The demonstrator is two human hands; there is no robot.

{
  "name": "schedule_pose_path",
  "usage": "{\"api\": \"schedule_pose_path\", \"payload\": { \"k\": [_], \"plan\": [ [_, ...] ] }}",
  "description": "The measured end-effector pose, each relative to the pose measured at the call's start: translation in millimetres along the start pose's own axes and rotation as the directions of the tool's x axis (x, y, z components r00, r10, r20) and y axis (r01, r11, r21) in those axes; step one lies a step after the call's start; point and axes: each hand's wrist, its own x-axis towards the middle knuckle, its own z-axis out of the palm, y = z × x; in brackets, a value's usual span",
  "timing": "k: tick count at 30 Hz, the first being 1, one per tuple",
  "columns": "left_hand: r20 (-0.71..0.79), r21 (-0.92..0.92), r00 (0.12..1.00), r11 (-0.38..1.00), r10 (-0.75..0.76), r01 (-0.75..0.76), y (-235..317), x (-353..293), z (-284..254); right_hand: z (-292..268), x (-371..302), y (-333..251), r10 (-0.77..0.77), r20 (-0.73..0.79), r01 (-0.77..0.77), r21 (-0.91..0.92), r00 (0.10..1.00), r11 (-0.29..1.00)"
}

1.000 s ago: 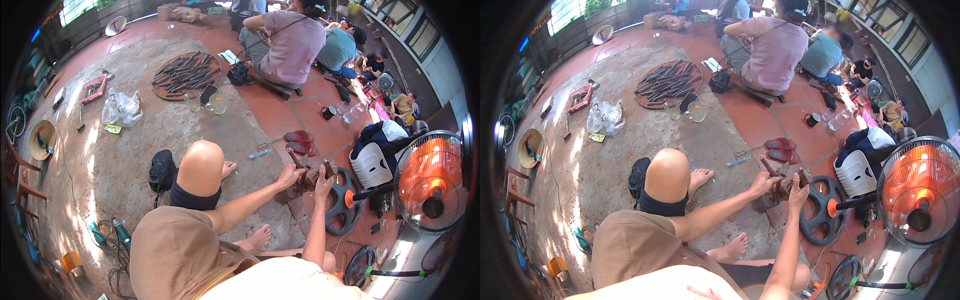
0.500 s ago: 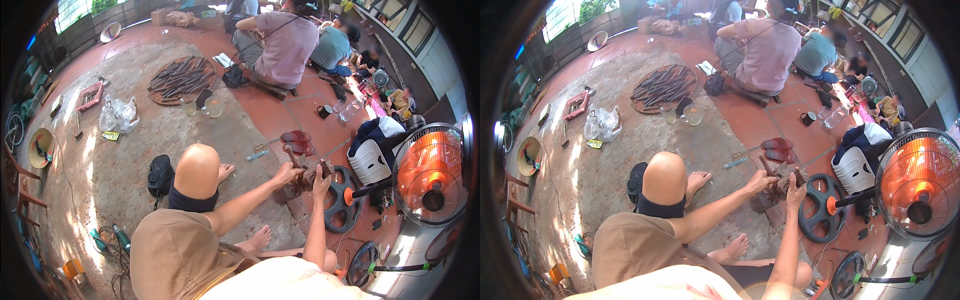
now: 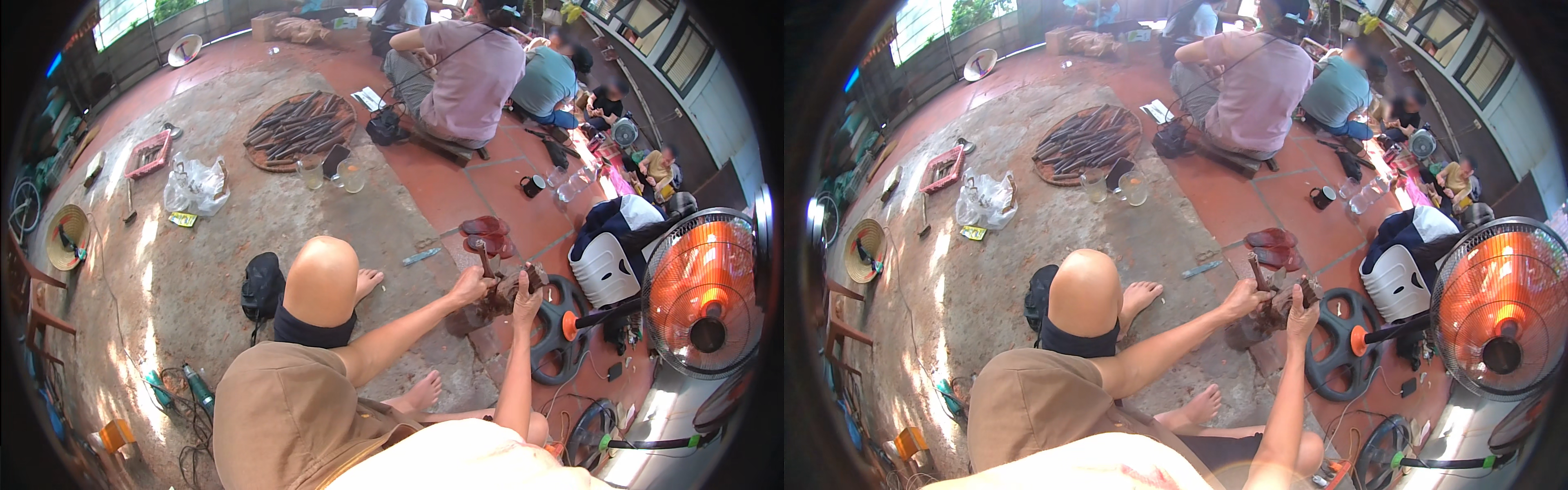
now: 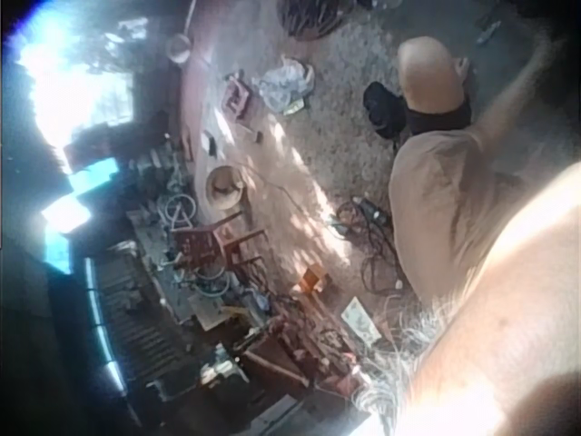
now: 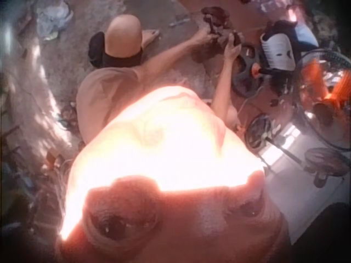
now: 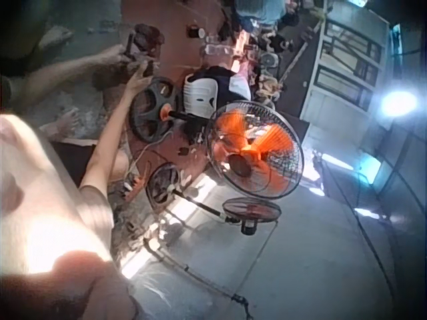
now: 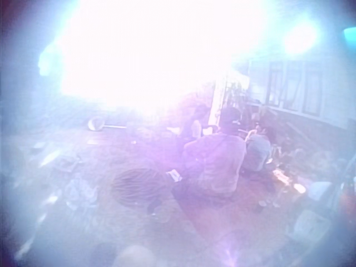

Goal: The person sits on the floor and carves a piece of wood using a small knife. They hold the wood with one hand and carefully shape it with the tool in the other, occasionally rotating the piece to work on different sides.

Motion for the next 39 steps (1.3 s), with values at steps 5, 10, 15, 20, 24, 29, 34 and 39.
{"api": "schedule_pose_path", "payload": {
  "k": [5, 10, 15, 20, 24, 29, 34, 39],
  "plan": [
    [-0.012, -0.036, 1.000, 0.999, -0.029, 0.028, -4.2, -6.4, 0.8, 1.5, -3.8, 0.7, 0.007, -0.029, -0.008, -0.009, 1.000, 1.000],
    [-0.016, -0.031, 1.000, 0.999, -0.021, 0.020, -1.9, -6.2, 3.4, -0.4, -2.8, 0.1, -0.049, -0.024, 0.049, 0.008, 0.999, 0.999],
    [-0.025, -0.019, 1.000, 1.000, -0.017, 0.017, 0.7, -6.6, 5.1, 3.3, -0.7, -4.3, 0.064, -0.034, -0.066, -0.053, 0.997, 0.996],
    [-0.028, -0.044, 0.999, 0.999, -0.020, 0.019, 1.0, -5.5, 4.5, 4.1, -9.0, -3.2, -0.023, -0.057, 0.020, -0.047, 0.998, 0.999],
    [-0.036, -0.040, 0.999, 0.999, -0.017, 0.015, 4.1, -4.6, 2.9, 3.9, -3.0, -5.9, -0.007, -0.042, 0.004, -0.059, 0.999, 0.998],
    [-0.045, -0.061, 0.998, 0.998, -0.033, 0.031, 5.0, -6.2, 7.2, 4.1, -1.8, -3.9, -0.003, -0.049, 0.000, -0.057, 0.999, 0.998],
    [-0.055, -0.141, 0.996, 0.988, -0.068, 0.060, 0.8, -11.8, 5.8, 6.9, -10.2, -3.2, -0.015, -0.100, 0.011, -0.036, 0.995, 0.999],
    [-0.075, -0.142, 0.994, 0.988, -0.073, 0.062, 2.4, -10.4, 7.8, 5.6, -5.1, -7.3, 0.036, -0.046, -0.039, -0.065, 0.998, 0.997]
  ]
}}
